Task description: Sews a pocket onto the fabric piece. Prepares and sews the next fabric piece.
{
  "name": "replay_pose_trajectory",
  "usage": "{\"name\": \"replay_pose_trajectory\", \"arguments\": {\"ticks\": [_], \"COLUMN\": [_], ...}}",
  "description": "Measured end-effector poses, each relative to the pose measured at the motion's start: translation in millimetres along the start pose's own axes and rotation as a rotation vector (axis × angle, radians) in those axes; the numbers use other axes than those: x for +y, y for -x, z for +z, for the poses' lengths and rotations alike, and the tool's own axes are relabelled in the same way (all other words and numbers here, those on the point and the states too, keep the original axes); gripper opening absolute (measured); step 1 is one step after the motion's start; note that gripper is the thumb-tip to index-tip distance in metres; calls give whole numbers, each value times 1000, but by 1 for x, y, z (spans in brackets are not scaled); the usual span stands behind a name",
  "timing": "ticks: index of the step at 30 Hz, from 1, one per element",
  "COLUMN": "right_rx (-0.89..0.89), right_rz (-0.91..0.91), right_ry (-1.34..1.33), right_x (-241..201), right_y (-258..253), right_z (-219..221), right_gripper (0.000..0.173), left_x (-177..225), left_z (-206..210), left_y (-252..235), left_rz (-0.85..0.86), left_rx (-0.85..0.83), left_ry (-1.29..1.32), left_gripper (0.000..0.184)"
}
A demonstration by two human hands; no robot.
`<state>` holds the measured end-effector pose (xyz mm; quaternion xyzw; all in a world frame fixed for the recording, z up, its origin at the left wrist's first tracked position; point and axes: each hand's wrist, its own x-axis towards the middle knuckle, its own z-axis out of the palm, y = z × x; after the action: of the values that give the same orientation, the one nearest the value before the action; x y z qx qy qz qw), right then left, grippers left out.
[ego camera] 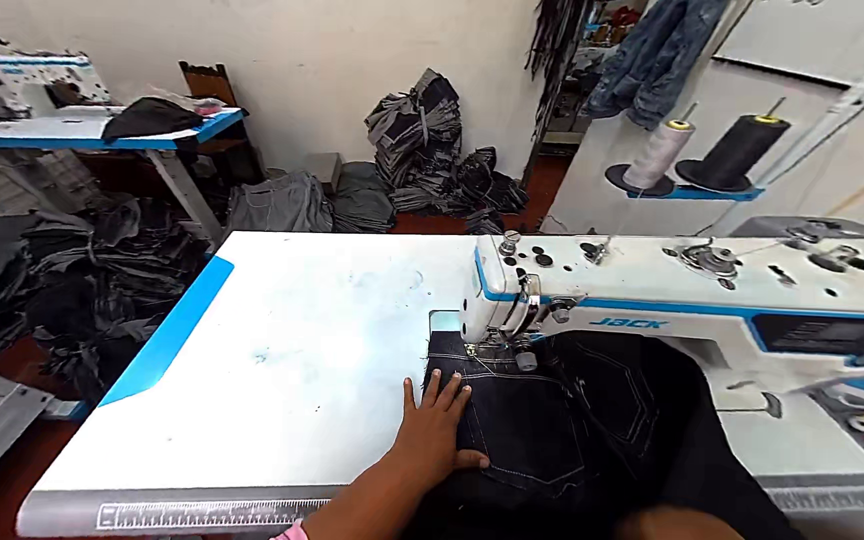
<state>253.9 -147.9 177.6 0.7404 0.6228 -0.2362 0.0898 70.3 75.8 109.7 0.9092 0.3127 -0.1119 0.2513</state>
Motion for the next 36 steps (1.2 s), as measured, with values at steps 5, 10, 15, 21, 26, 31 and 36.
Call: {"name": "replay_pose_trajectory", "arguments": {"ticks": [5, 10, 15, 21, 26, 31, 36], "right_rx": [288, 325, 250, 211, 172, 115, 117], "right_rz": [-181, -142, -139, -154, -162, -68, -76], "right_ry": [-126, -111, -123, -125, -131, -136, -157], "right_x": [-28, -22, -16, -16, -17, -31, -24], "right_y": [-138, -165, -173, -172, -171, -137, -145], "right_z": [10, 27, 16, 11, 8, 15, 14], "right_gripper": [53, 65, 66, 67, 68, 66, 62], "left_x": [-10, -19, -19, -17, -13, 1, -6], "left_z": [-5, -16, -22, -23, -23, -14, -24], "left_y": [-9, -19, -31, -29, -25, -11, -26], "left_rz": [53, 21, -4, -19, -46, -117, -145], "left_rx": [-16, -50, -53, -52, -60, -54, -60], "left_ry": [0, -18, -52, -54, -47, -79, -103], "left_gripper": [98, 103, 104, 105, 106, 101, 100]}}
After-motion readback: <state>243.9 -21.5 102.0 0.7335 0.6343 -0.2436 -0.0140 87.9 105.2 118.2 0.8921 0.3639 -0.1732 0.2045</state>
